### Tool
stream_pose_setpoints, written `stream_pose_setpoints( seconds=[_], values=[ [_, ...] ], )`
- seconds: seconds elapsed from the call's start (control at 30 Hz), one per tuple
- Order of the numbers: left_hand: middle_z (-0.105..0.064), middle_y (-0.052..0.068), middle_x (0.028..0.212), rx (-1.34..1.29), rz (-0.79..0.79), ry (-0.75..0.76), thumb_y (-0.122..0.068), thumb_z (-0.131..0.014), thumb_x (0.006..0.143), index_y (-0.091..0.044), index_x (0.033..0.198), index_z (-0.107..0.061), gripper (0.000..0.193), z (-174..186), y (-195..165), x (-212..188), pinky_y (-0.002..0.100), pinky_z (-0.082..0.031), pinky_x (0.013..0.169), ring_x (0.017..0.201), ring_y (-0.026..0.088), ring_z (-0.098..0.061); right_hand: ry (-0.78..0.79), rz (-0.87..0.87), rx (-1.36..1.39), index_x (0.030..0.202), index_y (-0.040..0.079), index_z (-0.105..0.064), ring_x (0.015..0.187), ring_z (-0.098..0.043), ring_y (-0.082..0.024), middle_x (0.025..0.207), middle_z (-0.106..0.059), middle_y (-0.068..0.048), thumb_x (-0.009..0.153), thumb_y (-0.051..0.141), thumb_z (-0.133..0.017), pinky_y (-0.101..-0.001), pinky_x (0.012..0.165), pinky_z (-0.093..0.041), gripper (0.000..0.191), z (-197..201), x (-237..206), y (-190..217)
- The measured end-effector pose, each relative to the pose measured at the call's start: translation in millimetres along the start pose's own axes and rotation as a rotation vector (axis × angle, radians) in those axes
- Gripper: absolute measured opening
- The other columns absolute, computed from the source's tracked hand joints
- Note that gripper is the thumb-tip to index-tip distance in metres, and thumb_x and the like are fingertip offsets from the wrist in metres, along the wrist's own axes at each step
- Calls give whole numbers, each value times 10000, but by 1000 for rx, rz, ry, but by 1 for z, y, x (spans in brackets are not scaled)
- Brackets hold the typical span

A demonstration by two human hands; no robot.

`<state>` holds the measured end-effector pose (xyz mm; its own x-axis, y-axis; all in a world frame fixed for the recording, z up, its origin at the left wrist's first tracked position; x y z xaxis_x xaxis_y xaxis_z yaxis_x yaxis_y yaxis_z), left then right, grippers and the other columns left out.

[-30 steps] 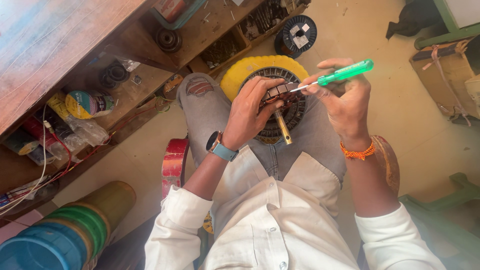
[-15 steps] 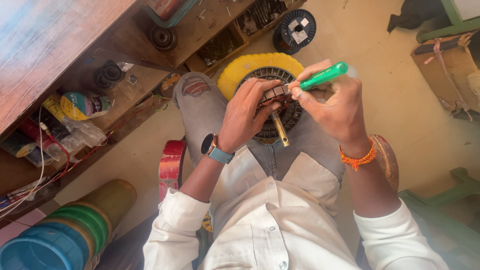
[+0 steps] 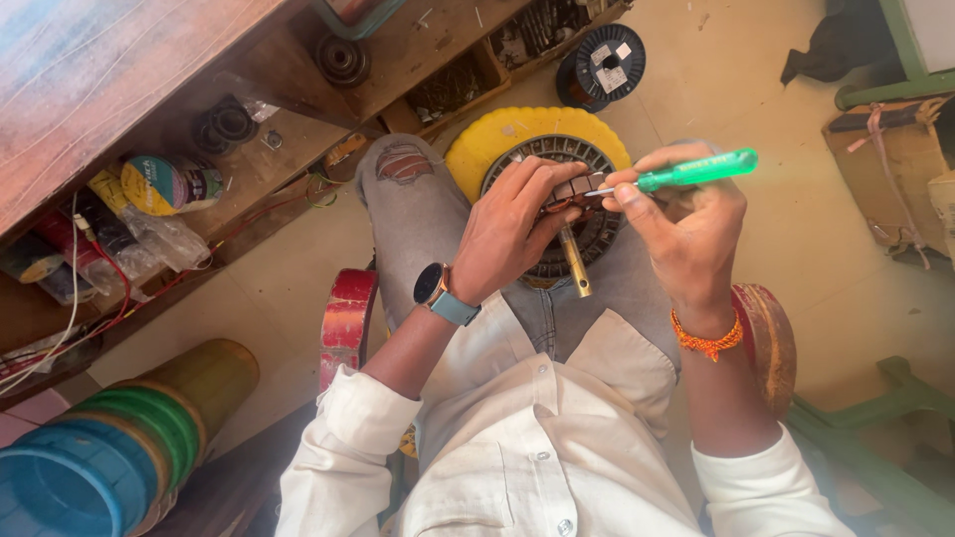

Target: The person sits with a fan motor armature on their lap and fits small white insulating strips between the copper commutator segments by hand. They use a green-handled screwdriver to press and pry the strips into place and scissors to trim the strips, working around the armature.

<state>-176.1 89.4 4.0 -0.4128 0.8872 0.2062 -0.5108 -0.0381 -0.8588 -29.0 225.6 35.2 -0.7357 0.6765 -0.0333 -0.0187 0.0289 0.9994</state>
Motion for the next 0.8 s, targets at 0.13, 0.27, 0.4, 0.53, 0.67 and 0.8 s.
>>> stream_pose_setpoints(
  seconds=[0.13,0.27,0.4,0.53,0.67,0.8],
  values=[
    [-610,83,1151,-1,-4,-1,-148,-759,922,-122,1358,-574,475,0,1,1,416,-519,928,1094,311,-611,-5,6,-80,1202,-70,-565,1005,-732,-180,1075,-705,-151,1041,-32,-696,-300,908,-640,212,-5,7,4],
    [-610,83,1146,-6,20,-10,-144,-760,915,-135,1351,-573,474,2,-1,1,418,-520,922,1103,317,-612,-20,46,-210,1185,-68,-577,957,-736,-163,1041,-719,-122,1047,-6,-711,-284,872,-634,202,-15,7,9],
    [-609,84,1111,-13,64,-22,-105,-756,881,-142,1335,-587,486,2,-6,0,424,-518,899,1071,321,-609,-58,93,-362,1157,-68,-610,924,-715,-160,1004,-693,-116,1052,-26,-732,-285,836,-602,166,-25,-4,14],
    [-614,76,1085,-32,64,-51,-91,-764,865,-144,1306,-606,471,0,-11,-1,427,-514,883,1039,315,-605,-100,152,-285,1176,-58,-575,993,-726,-158,1109,-670,-118,1089,-10,-691,-307,920,-656,152,-31,-15,11],
    [-617,68,1079,-43,50,-83,-74,-755,864,-142,1292,-617,454,0,-14,-2,422,-508,885,1035,309,-602,-165,124,-271,1190,-54,-555,1013,-734,-175,1091,-677,-128,1094,14,-680,-300,915,-650,172,-34,-24,3],
    [-621,61,1075,-56,57,-101,-63,-748,859,-143,1271,-628,437,-1,-17,-3,417,-504,893,1031,302,-602,-210,134,-250,1194,-53,-535,964,-727,-166,1094,-684,-139,1096,40,-676,-291,902,-636,196,-36,-30,-4]
  ],
)
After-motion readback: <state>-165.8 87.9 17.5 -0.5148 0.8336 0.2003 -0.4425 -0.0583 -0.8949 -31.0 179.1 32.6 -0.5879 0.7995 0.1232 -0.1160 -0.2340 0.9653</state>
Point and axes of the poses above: each hand's wrist, its own x-axis towards the middle knuckle, its own z-axis out of the back of the hand, y = z × x, the point moved 1 cm from there along x, towards the middle knuckle
